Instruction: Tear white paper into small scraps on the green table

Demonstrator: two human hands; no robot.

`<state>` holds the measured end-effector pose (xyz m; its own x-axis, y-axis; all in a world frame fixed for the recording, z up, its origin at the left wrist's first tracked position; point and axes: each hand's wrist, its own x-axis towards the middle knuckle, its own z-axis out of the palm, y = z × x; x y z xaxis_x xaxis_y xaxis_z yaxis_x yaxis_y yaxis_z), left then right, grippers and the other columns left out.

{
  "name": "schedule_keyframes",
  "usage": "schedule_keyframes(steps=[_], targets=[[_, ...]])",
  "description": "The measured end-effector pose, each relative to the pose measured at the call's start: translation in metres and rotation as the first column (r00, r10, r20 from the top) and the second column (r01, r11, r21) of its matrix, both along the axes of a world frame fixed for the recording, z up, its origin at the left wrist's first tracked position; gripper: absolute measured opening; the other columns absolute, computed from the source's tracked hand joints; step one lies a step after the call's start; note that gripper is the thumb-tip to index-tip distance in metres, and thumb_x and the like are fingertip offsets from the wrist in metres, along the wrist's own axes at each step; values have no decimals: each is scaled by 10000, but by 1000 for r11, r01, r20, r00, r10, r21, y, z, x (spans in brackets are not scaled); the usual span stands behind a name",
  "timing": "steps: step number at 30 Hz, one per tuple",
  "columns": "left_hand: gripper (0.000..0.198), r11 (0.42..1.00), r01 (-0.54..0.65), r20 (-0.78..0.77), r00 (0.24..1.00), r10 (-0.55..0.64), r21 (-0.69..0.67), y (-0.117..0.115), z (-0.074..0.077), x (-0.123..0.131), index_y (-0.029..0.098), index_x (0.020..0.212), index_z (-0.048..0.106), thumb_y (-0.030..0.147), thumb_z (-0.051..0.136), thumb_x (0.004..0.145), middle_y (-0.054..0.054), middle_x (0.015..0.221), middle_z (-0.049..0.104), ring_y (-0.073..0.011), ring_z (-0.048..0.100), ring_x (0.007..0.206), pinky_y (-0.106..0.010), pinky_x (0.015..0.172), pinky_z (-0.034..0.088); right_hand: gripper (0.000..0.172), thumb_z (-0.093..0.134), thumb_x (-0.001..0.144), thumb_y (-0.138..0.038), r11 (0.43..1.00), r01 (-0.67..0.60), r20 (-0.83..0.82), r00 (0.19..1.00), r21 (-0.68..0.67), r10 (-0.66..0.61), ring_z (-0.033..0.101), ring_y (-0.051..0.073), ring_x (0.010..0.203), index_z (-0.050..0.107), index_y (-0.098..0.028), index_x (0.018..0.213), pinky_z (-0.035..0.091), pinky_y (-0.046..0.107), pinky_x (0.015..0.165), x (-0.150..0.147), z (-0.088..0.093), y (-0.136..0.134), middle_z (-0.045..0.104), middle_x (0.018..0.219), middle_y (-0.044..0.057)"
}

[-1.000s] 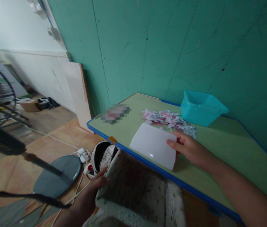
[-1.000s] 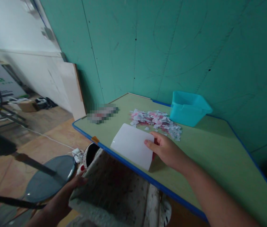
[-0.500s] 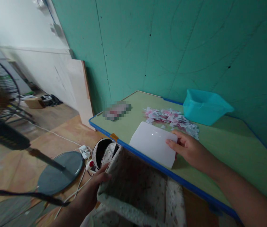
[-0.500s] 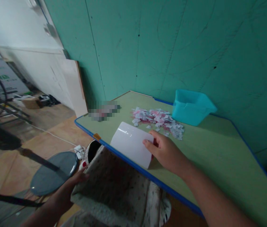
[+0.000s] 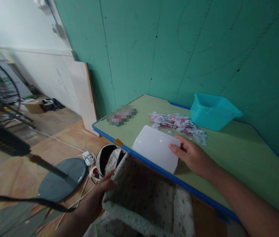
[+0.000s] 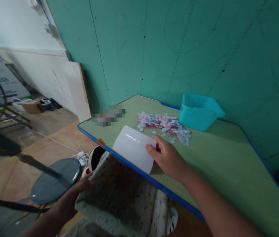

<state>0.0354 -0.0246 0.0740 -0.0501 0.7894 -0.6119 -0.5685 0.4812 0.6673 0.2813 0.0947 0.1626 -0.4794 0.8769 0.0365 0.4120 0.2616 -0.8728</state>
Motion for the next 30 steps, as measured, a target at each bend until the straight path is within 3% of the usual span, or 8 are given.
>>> schedule_keyframes(steps=[3, 8, 14, 19, 22, 26, 30], targets=[[481, 999, -38, 20, 999, 38, -9, -1, 5, 2, 203, 1126, 450, 130, 530, 658, 6, 797, 714, -236, 601, 901, -284, 619, 484, 189, 452, 772, -391, 997, -3, -55, 998, -72, -1, 475, 114, 563, 451, -203, 792, 366, 215, 486, 1, 0, 1, 486, 623, -22], [460, 1000, -16, -20, 1000, 16, -3, -1, 4, 3, 195, 1145, 433, 133, 498, 694, 4, 838, 711, -253, 614, 867, -298, 529, 475, 180, 468, 771, -379, 997, -17, -79, 997, -79, 11, 490, 116, 596, 477, -203, 809, 375, 212, 501, 2, 2, 2, 519, 661, -13], [504, 999, 25, 26, 999, -26, 27, 0, -5, -3, 214, 1186, 388, 156, 507, 700, 7, 868, 705, -217, 561, 982, -297, 741, 454, 169, 481, 768, -361, 995, 74, -179, 980, -60, -83, 523, 140, 681, 480, -209, 840, 423, 240, 576, 7, 5, 6, 552, 732, 5], [539, 998, 56, -30, 998, -55, 23, 0, -1, -1, 204, 1215, 356, 159, 497, 696, 19, 697, 708, -256, 644, 723, -330, 594, 481, 227, 470, 767, -384, 986, 168, -191, 968, -2, -166, 530, 156, 673, 479, -207, 908, 430, 267, 578, 10, 2, 10, 564, 754, 21], [527, 999, 33, -12, 999, -33, 25, -1, 3, 0, 202, 1202, 369, 157, 500, 694, 25, 685, 705, -258, 646, 660, -341, 549, 481, 207, 467, 769, -385, 994, 110, -101, 989, 0, -109, 529, 153, 666, 485, -205, 869, 420, 260, 569, 9, 1, 8, 560, 729, 14], [478, 1000, -27, -9, 1000, 27, 0, -1, 5, 0, 207, 1138, 426, 139, 530, 677, 37, 646, 696, -219, 641, 634, -283, 517, 460, 177, 466, 770, -386, 995, -26, -58, 998, -98, 20, 525, 136, 633, 485, -214, 805, 409, 239, 536, 5, 3, 1, 553, 685, -6], [483, 1000, 5, 7, 1000, -5, 31, -1, 4, 0, 226, 1138, 455, 146, 533, 668, 37, 662, 698, -241, 639, 614, -327, 526, 475, 194, 482, 758, -373, 993, -1, -109, 994, -118, -12, 553, 154, 706, 503, -209, 859, 436, 258, 593, 7, 7, 4, 589, 750, 11]])
